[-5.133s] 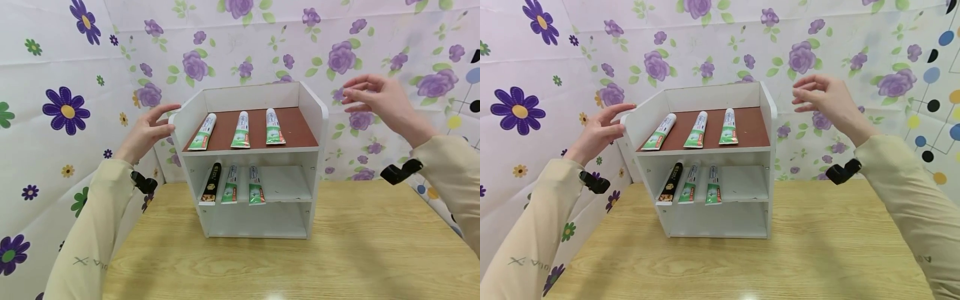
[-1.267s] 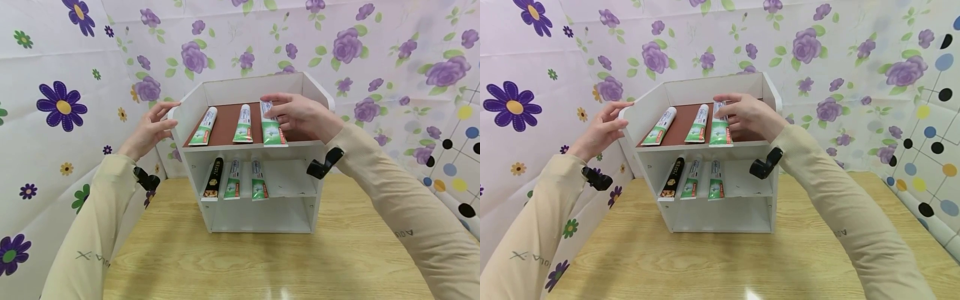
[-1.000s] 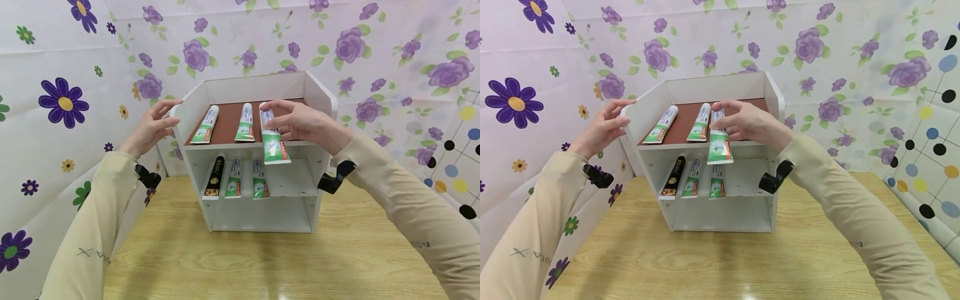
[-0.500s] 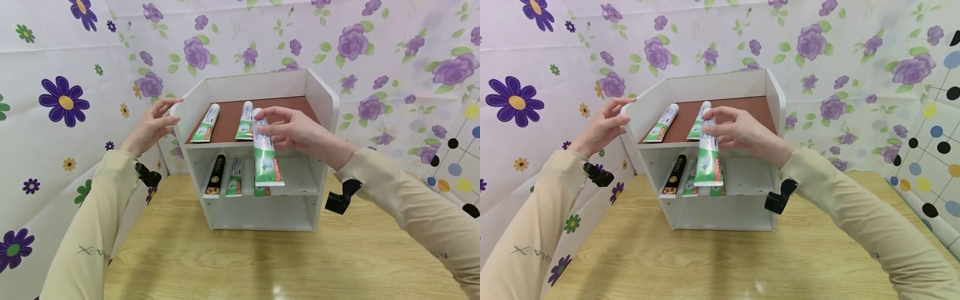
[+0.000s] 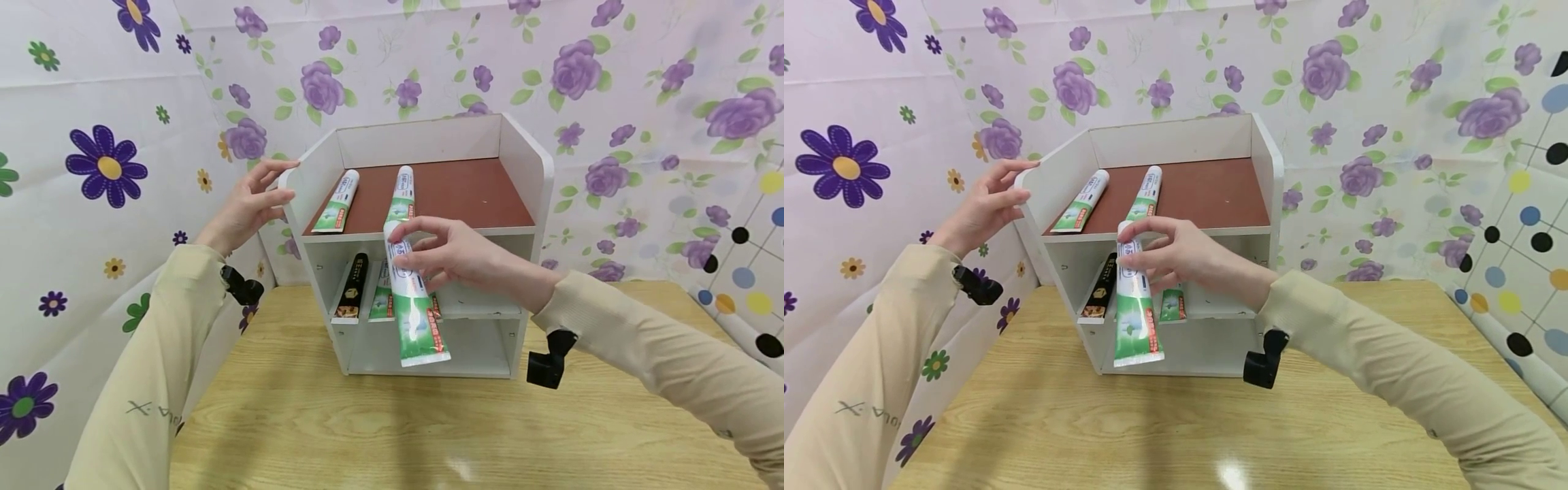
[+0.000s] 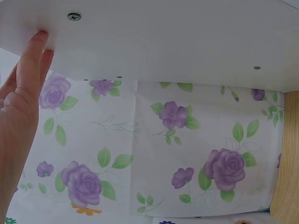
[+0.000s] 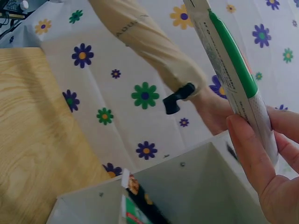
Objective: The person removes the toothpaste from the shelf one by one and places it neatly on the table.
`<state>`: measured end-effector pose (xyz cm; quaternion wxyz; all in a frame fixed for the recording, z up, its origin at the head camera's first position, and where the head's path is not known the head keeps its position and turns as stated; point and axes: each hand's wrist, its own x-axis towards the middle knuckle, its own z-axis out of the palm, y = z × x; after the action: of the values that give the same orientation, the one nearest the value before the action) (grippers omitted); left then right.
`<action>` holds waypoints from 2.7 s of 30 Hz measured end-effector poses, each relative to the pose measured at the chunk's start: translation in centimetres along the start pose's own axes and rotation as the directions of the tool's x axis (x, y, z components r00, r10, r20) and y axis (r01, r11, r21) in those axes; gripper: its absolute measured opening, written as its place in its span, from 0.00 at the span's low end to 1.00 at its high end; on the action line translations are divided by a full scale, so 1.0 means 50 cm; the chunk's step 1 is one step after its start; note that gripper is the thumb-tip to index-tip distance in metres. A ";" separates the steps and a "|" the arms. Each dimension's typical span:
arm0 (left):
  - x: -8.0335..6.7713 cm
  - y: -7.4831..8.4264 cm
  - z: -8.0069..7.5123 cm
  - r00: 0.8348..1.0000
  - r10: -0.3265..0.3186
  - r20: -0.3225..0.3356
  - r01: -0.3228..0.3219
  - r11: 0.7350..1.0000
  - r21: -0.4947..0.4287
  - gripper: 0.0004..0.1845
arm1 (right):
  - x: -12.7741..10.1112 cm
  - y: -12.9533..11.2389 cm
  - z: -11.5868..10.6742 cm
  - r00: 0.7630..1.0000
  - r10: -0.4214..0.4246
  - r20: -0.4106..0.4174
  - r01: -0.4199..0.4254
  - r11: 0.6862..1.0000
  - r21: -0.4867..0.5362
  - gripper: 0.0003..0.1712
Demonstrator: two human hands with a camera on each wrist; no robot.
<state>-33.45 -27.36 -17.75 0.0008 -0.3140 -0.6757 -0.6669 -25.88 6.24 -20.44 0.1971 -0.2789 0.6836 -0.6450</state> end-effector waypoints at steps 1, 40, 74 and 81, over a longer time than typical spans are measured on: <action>-0.001 0.000 0.000 1.000 -0.001 -0.001 0.001 1.000 0.002 0.22 | 0.001 0.005 0.002 1.000 0.001 0.003 -0.001 1.000 0.001 0.20; -0.001 0.003 0.000 1.000 0.005 0.009 -0.006 1.000 0.003 0.21 | 0.041 0.292 0.132 0.982 0.110 0.155 -0.122 0.990 0.071 0.16; 0.005 -0.004 0.003 1.000 0.029 -0.001 -0.029 1.000 -0.001 0.21 | 0.112 0.488 0.193 0.965 0.248 -0.085 -0.240 0.967 0.088 0.19; 0.006 -0.001 0.002 1.000 0.030 -0.001 -0.030 1.000 -0.004 0.21 | 0.113 0.510 0.210 0.956 0.265 -0.128 -0.254 0.962 0.096 0.21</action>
<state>-33.68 -27.12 -17.69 0.0105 -0.3240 -0.6697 -0.6682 -26.84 -5.13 -46.15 0.2427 -0.1329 0.7006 -0.6577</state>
